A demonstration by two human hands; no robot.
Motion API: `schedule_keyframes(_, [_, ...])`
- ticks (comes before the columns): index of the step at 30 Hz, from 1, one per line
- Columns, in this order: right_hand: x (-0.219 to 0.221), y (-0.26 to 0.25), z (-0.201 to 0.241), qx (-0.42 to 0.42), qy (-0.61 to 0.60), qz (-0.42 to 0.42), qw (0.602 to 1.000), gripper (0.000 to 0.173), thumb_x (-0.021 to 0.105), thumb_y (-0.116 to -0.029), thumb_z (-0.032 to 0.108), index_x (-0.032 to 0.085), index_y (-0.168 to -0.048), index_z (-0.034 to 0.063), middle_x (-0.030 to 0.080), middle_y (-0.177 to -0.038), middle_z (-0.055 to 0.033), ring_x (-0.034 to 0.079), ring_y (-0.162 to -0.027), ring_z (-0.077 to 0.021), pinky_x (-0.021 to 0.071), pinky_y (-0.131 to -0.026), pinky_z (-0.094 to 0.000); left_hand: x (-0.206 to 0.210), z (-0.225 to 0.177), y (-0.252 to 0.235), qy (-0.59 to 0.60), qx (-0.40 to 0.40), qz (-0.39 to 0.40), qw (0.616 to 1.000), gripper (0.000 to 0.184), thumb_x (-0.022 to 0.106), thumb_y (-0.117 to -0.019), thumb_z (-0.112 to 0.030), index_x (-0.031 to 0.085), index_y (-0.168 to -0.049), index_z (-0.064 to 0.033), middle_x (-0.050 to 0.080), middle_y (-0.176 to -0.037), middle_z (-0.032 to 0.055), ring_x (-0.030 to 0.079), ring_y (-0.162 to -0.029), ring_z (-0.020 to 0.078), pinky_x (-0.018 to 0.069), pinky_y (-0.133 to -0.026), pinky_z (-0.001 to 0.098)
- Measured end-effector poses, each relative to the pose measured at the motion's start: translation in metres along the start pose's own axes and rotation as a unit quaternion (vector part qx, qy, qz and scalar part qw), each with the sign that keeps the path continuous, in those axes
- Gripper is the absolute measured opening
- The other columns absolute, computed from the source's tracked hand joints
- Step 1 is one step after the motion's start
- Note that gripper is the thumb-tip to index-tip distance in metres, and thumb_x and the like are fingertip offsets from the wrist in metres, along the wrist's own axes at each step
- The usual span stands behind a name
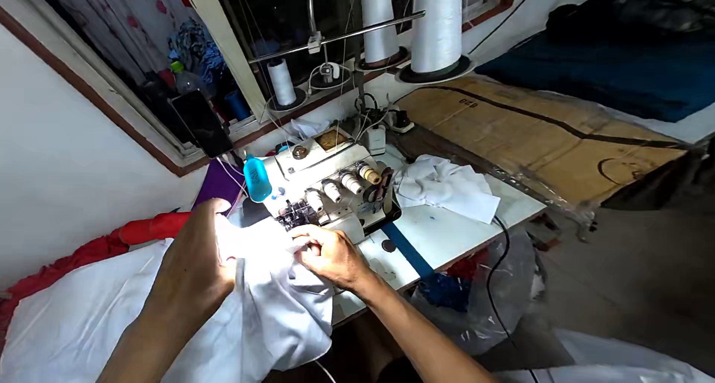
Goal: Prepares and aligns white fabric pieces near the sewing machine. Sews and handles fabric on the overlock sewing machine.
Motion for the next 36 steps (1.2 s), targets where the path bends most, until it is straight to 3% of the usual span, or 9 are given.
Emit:
schedule_keyframes(3, [0.001,0.0,-0.002,0.003,0.001,0.009,1.0,0.027,0.059,-0.0939,0.016,0.076,-0.115,0.0104,0.074,-0.088,-0.0054,0.068,-0.078,-0.0154,0.0559,-0.075,-0.0391,0.009,0.008,0.01,-0.042,0.059,-0.012,0.997,0.039,0.067,-0.0765,-0.008,0.059,-0.111,0.006,0.061,-0.113,0.0229,0.067,-0.092,0.0377,0.0581,-0.07,0.0518])
schedule_keyframes(6, [0.001,0.002,-0.003,-0.02,0.019,0.009,1.0,0.031,0.057,-0.0925,0.012,0.074,-0.118,0.0092,0.074,-0.091,-0.007,0.069,-0.08,-0.0178,0.0563,-0.076,-0.0403,0.011,0.006,0.017,0.123,0.099,0.099,0.983,0.034,0.058,-0.0994,-0.04,0.069,-0.079,-0.0152,0.067,-0.098,-0.003,0.063,-0.099,0.0102,0.0528,-0.085,0.0325])
schedule_keyframes(8, [0.002,0.002,-0.002,-0.052,0.019,-0.005,0.998,0.035,0.063,-0.0857,0.015,0.074,-0.118,0.007,0.072,-0.084,-0.0065,0.064,-0.069,-0.0168,0.0542,-0.067,-0.0392,0.005,0.001,0.016,0.28,0.025,0.149,0.948,0.034,0.058,-0.1002,-0.049,0.071,-0.083,-0.0221,0.068,-0.084,-0.0126,0.063,-0.083,-0.0039,0.053,-0.074,0.0173])
schedule_keyframes(10, [0.003,0.0,-0.001,-0.048,0.014,-0.006,0.999,0.042,0.073,-0.0808,0.021,0.073,-0.12,0.0068,0.071,-0.081,-0.0059,0.062,-0.067,-0.0166,0.0533,-0.065,-0.0403,-0.002,-0.002,0.01,0.34,-0.035,0.125,0.931,0.025,0.064,-0.0972,-0.047,0.07,-0.1,-0.0231,0.069,-0.081,-0.0092,0.066,-0.075,0.0026,0.0557,-0.069,0.0199])
schedule_keyframes(14, [0.004,-0.002,-0.003,-0.033,0.008,-0.011,0.999,0.035,0.077,-0.0852,0.03,0.076,-0.114,0.0095,0.072,-0.082,-0.0047,0.063,-0.069,-0.0157,0.0537,-0.069,-0.0395,-0.01,-0.004,-0.003,0.303,-0.002,0.075,0.95,0.042,0.08,-0.0802,-0.054,0.071,-0.114,-0.0298,0.073,-0.103,-0.0111,0.069,-0.099,0.0071,0.0588,-0.088,0.0263])
schedule_keyframes(19, [0.004,-0.006,-0.005,-0.024,-0.03,0.01,0.999,0.017,0.068,-0.093,0.016,0.078,-0.102,0.0056,0.077,-0.09,-0.0058,0.073,-0.085,-0.0165,0.0561,-0.082,-0.0442,-0.004,-0.001,-0.005,0.122,0.009,0.047,0.991,0.041,0.08,-0.0706,-0.047,0.066,-0.103,-0.0257,0.062,-0.099,-0.013,0.062,-0.091,0.0001,0.0552,-0.076,0.0229])
schedule_keyframes(25, [0.003,-0.007,-0.005,-0.024,-0.015,0.046,0.999,0.029,0.08,-0.0839,0.036,0.079,-0.097,0.0101,0.075,-0.084,-0.0047,0.07,-0.079,-0.0164,0.0555,-0.075,-0.0445,-0.001,-0.002,-0.006,0.068,-0.025,0.015,0.997,0.023,0.076,-0.0808,-0.038,0.064,-0.09,-0.0204,0.06,-0.087,-0.0085,0.058,-0.078,0.0041,0.0508,-0.066,0.0258])
schedule_keyframes(33, [0.002,-0.006,-0.004,0.005,-0.055,0.103,0.993,0.025,0.072,-0.0936,0.031,0.08,-0.09,0.0082,0.075,-0.084,-0.0032,0.069,-0.082,-0.0105,0.0525,-0.08,-0.0396,0.002,-0.003,-0.007,0.054,-0.043,0.016,0.997,0.019,0.075,-0.0822,-0.034,0.066,-0.091,-0.0187,0.058,-0.086,-0.0078,0.056,-0.077,0.0061,0.0478,-0.066,0.0288])
schedule_keyframes(36, [-0.005,0.015,0.013,0.042,-0.082,0.183,0.979,0.035,0.075,-0.0914,0.038,0.071,-0.079,0.0045,0.064,-0.071,0.0006,0.055,-0.067,-0.0048,0.0448,-0.067,-0.0303,0.014,-0.01,0.005,0.07,0.058,0.031,0.995,0.018,0.068,-0.0895,-0.033,0.072,-0.089,-0.015,0.065,-0.094,-0.0007,0.064,-0.091,0.0149,0.0546,-0.077,0.0386])
Point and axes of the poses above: each hand's wrist, its own y-axis away from the middle knuckle, its own x-axis out of the palm, z = x × y, the point moved 6 cm from there along -y, towards the middle knuckle
